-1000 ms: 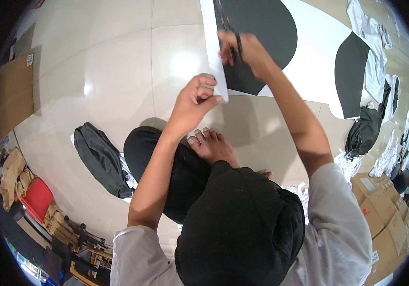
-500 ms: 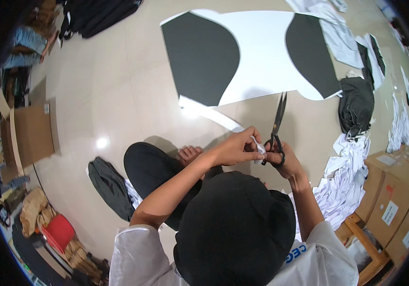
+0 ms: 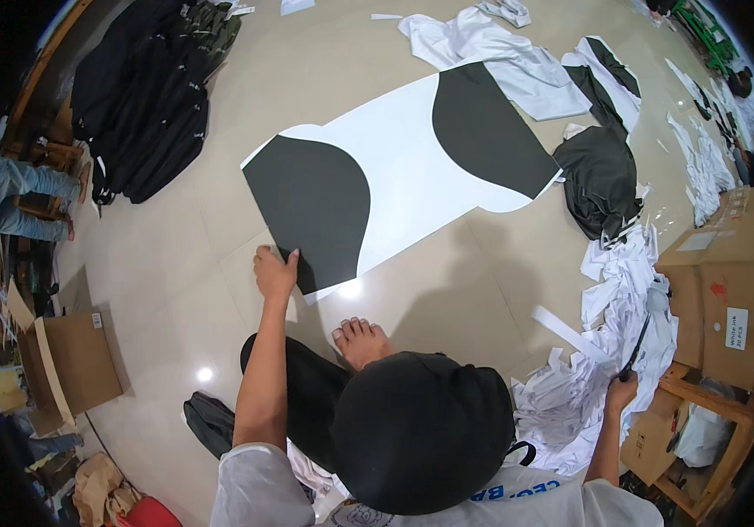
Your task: The person sits on the floor and uses scissors to cut a dark green fabric piece along the edge of a white paper template. The person aligns the fabric, cuts along the curve, and adjusts the material as needed.
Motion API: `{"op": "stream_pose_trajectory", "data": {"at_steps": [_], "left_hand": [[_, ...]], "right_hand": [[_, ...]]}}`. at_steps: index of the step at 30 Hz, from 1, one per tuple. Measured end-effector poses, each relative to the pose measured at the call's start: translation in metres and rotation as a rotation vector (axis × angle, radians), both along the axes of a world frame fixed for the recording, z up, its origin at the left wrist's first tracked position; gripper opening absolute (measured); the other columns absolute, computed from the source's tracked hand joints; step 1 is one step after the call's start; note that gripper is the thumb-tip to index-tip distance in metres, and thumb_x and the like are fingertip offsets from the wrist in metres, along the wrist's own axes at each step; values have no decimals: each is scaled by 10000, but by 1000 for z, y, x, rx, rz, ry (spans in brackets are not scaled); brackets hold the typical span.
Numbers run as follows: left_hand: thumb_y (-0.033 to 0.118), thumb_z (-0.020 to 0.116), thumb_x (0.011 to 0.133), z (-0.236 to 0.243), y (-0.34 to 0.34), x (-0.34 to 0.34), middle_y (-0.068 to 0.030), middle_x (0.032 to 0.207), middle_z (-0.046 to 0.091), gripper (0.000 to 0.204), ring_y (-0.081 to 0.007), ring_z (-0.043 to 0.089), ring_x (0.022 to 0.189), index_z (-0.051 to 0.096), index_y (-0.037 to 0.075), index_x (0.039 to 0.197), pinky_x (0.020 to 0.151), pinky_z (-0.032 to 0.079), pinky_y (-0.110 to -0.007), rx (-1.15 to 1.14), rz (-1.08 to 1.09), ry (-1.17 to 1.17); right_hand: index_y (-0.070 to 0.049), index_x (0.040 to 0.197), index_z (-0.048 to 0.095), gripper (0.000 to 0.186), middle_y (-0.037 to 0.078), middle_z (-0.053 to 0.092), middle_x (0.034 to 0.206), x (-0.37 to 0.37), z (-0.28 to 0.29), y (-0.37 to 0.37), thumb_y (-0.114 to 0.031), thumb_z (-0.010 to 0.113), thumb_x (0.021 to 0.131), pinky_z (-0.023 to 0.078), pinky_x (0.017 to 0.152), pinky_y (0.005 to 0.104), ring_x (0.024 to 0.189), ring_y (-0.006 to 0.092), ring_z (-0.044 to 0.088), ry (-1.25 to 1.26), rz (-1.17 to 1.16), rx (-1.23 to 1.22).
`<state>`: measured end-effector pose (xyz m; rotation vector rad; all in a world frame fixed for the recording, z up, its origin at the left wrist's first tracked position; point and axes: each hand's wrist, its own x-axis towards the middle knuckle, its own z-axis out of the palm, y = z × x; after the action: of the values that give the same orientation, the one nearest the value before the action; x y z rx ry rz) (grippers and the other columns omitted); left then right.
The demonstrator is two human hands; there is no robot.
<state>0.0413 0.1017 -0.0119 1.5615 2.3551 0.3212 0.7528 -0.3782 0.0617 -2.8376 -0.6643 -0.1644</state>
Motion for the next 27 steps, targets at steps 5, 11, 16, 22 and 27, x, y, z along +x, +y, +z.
{"op": "stream_pose_trajectory", "data": {"at_steps": [5,11,16,22,27], "left_hand": [[357,864,920,-30,0,-27,-180,1136,744,477,-364,729,1040,668,3,1172,911,585,-466,-82,39,-178],[256,832,955,-42,-1,-39,-108,933,730,322,-274,702,719,675,-6,1058,722,588,-409,-33,66,-362],[158,813,979,-32,-1,-63,-82,892,697,243,-197,685,701,641,0,1046,626,584,-338,-163,213,-573],[170,842,945,-50,-30,-140,-135,905,737,300,-232,729,733,684,-46,1079,635,606,-378,-105,342,-485],[268,881,909,-60,-56,-139,-141,796,739,381,-250,712,658,719,-62,1008,610,553,-384,-250,359,-424]], "right_hand": [[45,1207,686,407,270,754,1160,-19,7,24,55,714,801,548,977,478,1095,456,719,-161,1,1],[34,1072,719,226,102,729,914,-95,-25,133,-96,826,920,542,789,354,818,213,674,446,256,327],[13,953,723,297,53,714,832,-201,-29,215,-248,864,958,556,658,301,715,123,647,1224,245,338],[-20,871,690,410,42,695,803,-285,-30,252,-373,888,936,585,649,307,704,134,678,1556,388,100],[-28,862,674,503,26,652,770,-317,-30,258,-492,848,951,571,638,307,681,137,665,1633,437,-52]]}}
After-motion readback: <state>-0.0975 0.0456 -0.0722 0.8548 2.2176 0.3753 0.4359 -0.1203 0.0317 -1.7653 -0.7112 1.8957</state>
